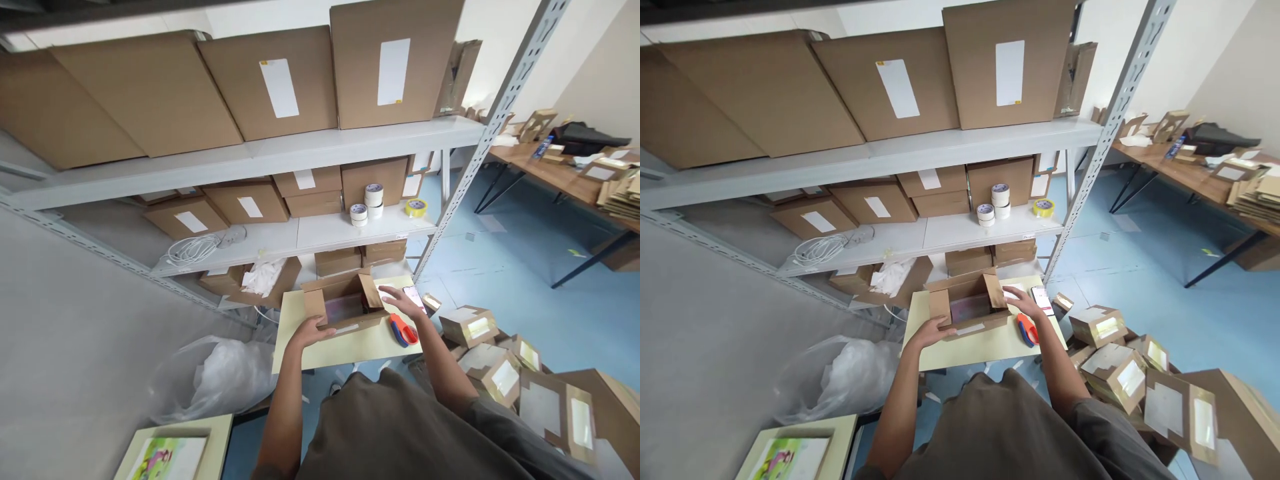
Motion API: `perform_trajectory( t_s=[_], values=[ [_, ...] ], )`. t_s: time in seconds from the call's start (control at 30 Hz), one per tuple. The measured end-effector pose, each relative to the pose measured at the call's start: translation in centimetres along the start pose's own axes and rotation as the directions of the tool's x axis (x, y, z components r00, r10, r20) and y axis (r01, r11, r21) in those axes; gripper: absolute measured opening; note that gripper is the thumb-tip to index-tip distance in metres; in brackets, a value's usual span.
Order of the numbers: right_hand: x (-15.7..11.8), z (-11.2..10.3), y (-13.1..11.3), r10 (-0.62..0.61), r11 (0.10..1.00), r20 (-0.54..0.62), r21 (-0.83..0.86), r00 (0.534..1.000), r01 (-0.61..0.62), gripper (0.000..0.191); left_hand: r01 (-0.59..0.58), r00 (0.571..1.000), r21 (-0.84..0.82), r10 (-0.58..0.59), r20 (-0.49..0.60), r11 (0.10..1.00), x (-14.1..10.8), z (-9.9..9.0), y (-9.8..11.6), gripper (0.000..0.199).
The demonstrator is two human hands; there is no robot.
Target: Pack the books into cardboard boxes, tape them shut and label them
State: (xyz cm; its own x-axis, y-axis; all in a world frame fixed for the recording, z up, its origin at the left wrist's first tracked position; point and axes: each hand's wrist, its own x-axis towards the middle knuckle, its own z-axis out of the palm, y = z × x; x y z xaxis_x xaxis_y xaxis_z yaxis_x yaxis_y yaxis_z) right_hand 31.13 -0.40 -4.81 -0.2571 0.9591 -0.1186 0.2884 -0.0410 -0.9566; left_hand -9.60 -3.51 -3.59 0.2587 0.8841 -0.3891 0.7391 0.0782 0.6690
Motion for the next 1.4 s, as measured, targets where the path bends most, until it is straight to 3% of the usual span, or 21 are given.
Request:
perform_trajectory(
  t_s=[0.1,0.17,0.27,0.37,0.43,0.5,0.6,0.7,0.8,0.87,0.97,1.07,1.13,1.27,1.4],
  values=[
    [-0.8,0.9,0.5,0.011,0.999,0.22,0.033,0.975,-0.018,0.072,0.004,1.0,0.01,-0.004,0.024,1.0,0.3,-0.7,-0.6,0.09],
    [-0.6,2.1,0.7,0.034,0.999,0.234,-0.03,0.972,-0.027,0.074,0.023,1.0,0.008,-0.023,-0.003,1.0,0.3,-1.3,-1.5,0.08],
    [0.3,4.4,0.7,0.054,0.994,0.097,-0.102,0.994,-0.045,0.059,0.076,0.992,0.032,-0.073,-0.099,0.997,0.2,-2.3,-2.6,0.063],
    [1.4,6.9,1.0,0.057,0.994,-0.1,-0.088,0.993,-0.066,0.043,0.154,0.957,0.08,-0.129,-0.258,0.985,0.1,-3.2,-3.0,0.063],
    [2.0,8.5,1.4,0.063,0.993,-0.296,-0.077,0.953,-0.089,0.046,0.228,0.908,0.128,-0.164,-0.385,0.965,0.2,-3.3,-2.8,0.074],
    [2.5,9.8,2.0,0.092,0.989,-0.463,-0.064,0.881,-0.136,0.056,0.29,0.85,0.179,-0.167,-0.499,0.94,0.4,-3.0,-2.5,0.086],
    [3.1,11.1,2.9,0.162,0.969,-0.534,-0.073,0.83,-0.236,0.069,0.348,0.803,0.217,-0.17,-0.571,0.912,1.2,-2.4,-1.9,0.109],
    [3.7,11.6,3.5,0.185,0.947,-0.514,-0.134,0.837,-0.292,0.076,0.303,0.828,0.283,-0.104,-0.552,0.91,2.5,-2.6,-0.8,0.121],
    [4.3,11.5,3.6,0.155,0.941,-0.503,-0.188,0.85,-0.282,0.08,0.131,0.836,0.397,0.114,-0.537,0.909,4.2,-3.8,0.7,0.104],
    [4.5,11.4,3.5,0.135,0.935,-0.501,-0.22,0.855,-0.277,0.08,0.082,0.827,0.447,0.19,-0.529,0.891,5.4,-4.6,1.6,0.094],
    [4.6,11.5,3.2,0.136,0.926,-0.495,-0.245,0.858,-0.288,0.081,0.087,0.855,0.479,0.181,-0.486,0.873,6.8,-4.7,1.9,0.078],
    [4.7,11.8,3.1,0.149,0.924,-0.504,-0.237,0.851,-0.301,0.083,0.029,0.924,0.497,0.166,-0.343,0.867,7.3,-2.7,0.8,0.067],
    [4.7,12.0,3.1,0.157,0.924,-0.513,-0.225,0.844,-0.309,0.083,0.0,0.957,0.499,0.145,-0.25,0.866,7.2,-0.7,0.0,0.082],
    [4.7,12.2,3.1,0.144,0.911,-0.494,-0.272,0.857,-0.31,0.082,0.016,0.975,0.511,0.099,-0.198,0.859,6.8,1.9,-0.9,0.125],
    [4.0,12.0,3.3,0.11,0.888,-0.49,-0.343,0.865,-0.307,0.071,0.026,0.987,0.551,0.067,-0.148,0.834,7.0,1.7,-0.9,0.125]
  ],
)
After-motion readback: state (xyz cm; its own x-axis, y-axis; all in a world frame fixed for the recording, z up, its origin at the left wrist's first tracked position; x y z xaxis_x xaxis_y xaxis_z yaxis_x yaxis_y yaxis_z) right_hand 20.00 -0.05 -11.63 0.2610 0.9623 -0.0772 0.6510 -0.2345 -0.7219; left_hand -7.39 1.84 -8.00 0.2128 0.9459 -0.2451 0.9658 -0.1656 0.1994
